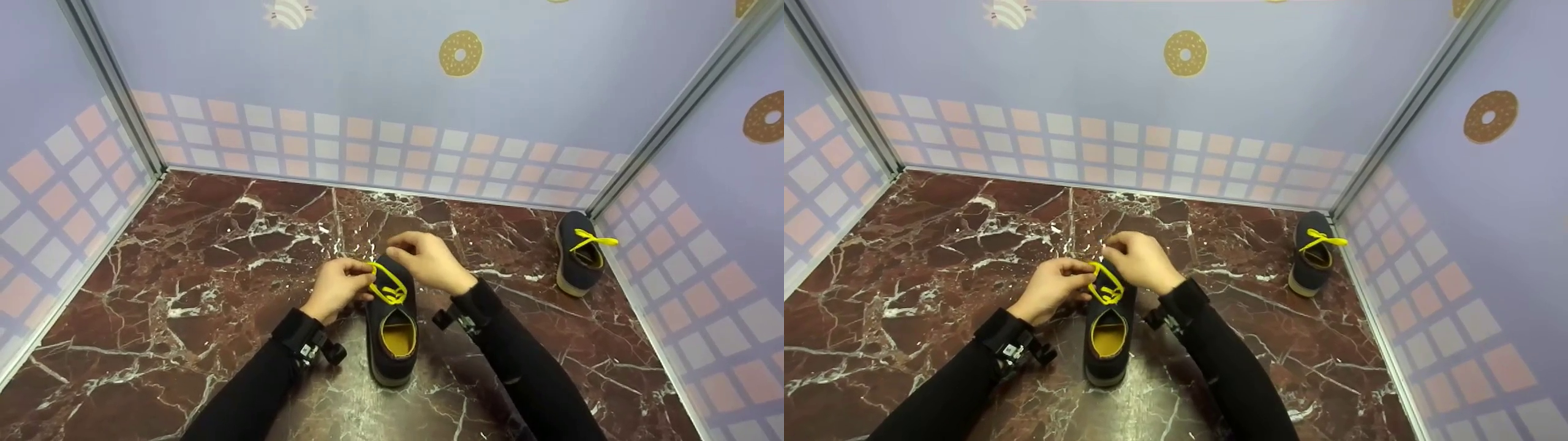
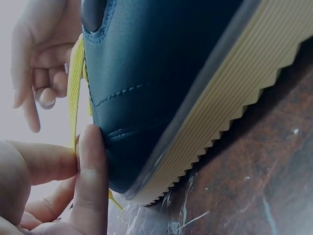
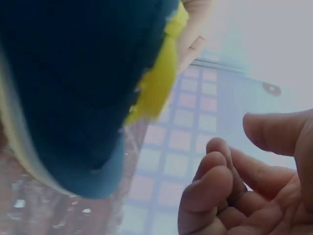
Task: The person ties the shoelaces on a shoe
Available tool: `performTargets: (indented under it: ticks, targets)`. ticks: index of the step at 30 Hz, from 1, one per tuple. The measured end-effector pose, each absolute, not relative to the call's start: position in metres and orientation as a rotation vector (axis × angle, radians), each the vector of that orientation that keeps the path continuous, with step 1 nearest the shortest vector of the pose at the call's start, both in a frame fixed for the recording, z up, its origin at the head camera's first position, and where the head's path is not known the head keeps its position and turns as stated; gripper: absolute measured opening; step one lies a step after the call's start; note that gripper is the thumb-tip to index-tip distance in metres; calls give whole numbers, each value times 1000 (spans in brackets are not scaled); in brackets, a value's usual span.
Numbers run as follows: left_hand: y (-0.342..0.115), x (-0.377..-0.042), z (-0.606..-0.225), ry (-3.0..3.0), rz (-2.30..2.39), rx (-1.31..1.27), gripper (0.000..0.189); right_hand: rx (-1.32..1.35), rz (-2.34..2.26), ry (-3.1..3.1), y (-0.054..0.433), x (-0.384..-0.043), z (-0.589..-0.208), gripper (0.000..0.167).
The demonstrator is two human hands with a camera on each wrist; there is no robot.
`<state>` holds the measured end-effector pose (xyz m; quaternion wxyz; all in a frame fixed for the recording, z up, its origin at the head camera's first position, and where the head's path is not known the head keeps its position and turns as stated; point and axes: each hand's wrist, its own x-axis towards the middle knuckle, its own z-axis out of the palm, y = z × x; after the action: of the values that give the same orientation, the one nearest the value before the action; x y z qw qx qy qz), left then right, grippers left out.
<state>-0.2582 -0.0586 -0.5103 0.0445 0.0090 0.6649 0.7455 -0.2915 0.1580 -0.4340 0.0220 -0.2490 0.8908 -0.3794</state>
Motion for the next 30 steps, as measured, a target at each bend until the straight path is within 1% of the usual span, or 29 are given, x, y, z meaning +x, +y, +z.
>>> performTargets:
  ticks: [5,9,16,23,30]
  targets:
    - [-57,-258,-509,2047,2275,2,13,-563,-1360,2710,179,-290,-455,20]
    - [-57,-258,-511,2047,2279,-4,12,-451,-1504,2581,189,-284,-468,17]
    - [-56,-256,-512,2046,2283,26,13,-558,-1366,2638,194,-273,-477,12]
    - [-55,-254,-511,2046,2295,29,12,-675,-1256,2673,190,-268,-477,12]
    - [-55,-255,-509,2022,2304,42,13,-671,-1325,2605,190,-266,-475,14]
